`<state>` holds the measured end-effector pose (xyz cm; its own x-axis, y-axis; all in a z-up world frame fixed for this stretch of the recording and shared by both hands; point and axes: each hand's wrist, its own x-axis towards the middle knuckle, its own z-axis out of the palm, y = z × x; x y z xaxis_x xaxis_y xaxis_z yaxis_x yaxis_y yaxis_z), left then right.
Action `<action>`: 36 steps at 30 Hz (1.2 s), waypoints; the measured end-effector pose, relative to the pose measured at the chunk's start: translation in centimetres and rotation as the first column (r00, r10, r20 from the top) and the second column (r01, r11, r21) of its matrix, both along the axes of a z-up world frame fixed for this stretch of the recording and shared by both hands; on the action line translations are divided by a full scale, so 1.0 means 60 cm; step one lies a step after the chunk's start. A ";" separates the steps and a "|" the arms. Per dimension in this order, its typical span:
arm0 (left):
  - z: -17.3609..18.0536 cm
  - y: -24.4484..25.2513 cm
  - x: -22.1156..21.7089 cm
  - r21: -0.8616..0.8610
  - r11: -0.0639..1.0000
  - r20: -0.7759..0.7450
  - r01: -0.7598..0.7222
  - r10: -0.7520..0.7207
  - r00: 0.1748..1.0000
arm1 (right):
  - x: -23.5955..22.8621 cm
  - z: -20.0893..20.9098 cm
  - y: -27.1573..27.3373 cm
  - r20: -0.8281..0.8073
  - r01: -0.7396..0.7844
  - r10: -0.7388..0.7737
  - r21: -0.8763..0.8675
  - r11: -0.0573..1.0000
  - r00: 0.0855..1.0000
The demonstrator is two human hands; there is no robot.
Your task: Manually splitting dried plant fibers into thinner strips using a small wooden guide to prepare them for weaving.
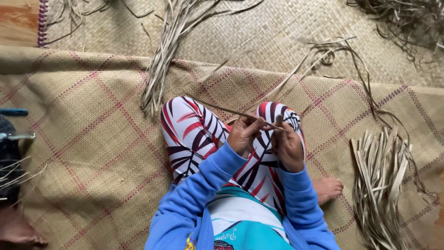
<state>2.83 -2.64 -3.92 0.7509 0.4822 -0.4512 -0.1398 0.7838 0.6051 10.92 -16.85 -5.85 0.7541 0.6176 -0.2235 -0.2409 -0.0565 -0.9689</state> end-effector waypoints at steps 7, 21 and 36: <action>-0.020 0.004 0.000 -0.065 0.996 -0.051 0.066 -0.069 0.996 | 0.004 0.046 0.061 0.220 0.127 -0.092 -0.151 0.980 0.971; 0.078 0.046 -0.034 0.939 0.253 -0.180 0.232 -0.212 0.961 | 0.022 0.078 -0.015 0.550 0.241 -0.060 -0.262 0.934 0.833; -0.038 0.039 -0.015 0.957 0.285 0.133 -0.053 -0.268 0.954 | -0.053 0.089 0.009 0.259 0.038 0.002 -0.149 0.988 0.966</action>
